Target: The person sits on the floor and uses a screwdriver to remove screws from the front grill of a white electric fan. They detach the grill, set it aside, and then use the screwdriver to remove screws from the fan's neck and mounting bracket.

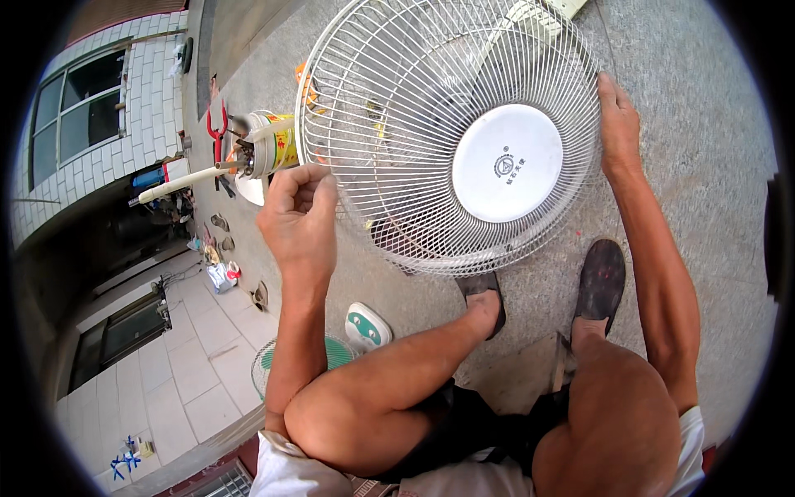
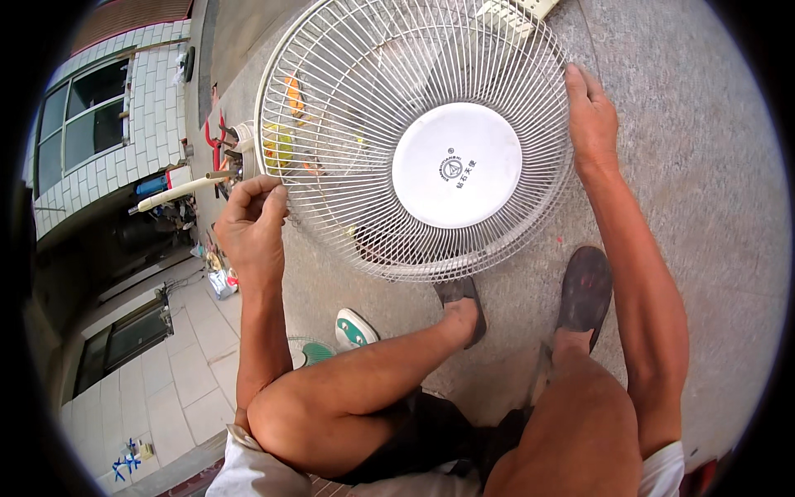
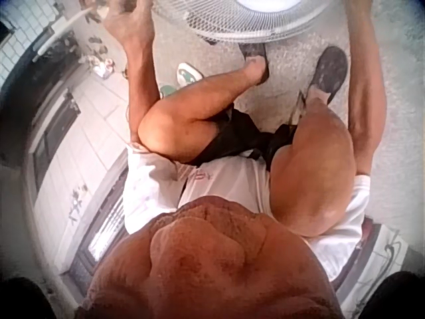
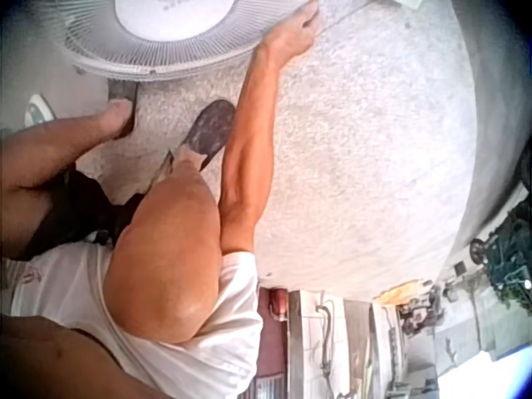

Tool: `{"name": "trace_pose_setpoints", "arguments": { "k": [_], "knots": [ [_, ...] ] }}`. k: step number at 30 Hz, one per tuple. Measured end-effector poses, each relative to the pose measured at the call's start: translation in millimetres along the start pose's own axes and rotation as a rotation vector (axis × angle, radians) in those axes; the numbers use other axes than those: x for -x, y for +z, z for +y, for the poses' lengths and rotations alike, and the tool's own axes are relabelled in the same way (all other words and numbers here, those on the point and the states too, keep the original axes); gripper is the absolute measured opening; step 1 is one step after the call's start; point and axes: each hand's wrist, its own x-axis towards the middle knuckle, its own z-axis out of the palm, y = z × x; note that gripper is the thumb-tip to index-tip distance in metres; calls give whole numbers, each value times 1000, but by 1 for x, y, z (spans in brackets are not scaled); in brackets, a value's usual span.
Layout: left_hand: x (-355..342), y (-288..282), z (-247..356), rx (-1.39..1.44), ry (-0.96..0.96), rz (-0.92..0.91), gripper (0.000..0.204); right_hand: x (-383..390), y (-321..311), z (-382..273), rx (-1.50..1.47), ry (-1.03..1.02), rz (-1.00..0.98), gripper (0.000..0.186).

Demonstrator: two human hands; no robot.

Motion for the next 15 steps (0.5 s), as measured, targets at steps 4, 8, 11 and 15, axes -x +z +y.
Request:
{"name": "trace_pose_setpoints", "arguments": {
  "k": [4, 8, 11, 15],
  "knots": [
    [-4, -1, -4, -1, 43, -2, 8, -1, 0, 0, -9, -5, -12, 58],
    [-4, -3, -9, 11, 24, -8, 10, -6, 4, -6, 72, 6, 9, 58],
    [-5, 1, -11, 108, -53, -23, 9, -6, 6, -10, 130, -14, 55, 59],
    [-3, 5, -10, 74, 9, -3, 9, -6, 7, -8, 104, -6, 70, 60]
  ]
}}
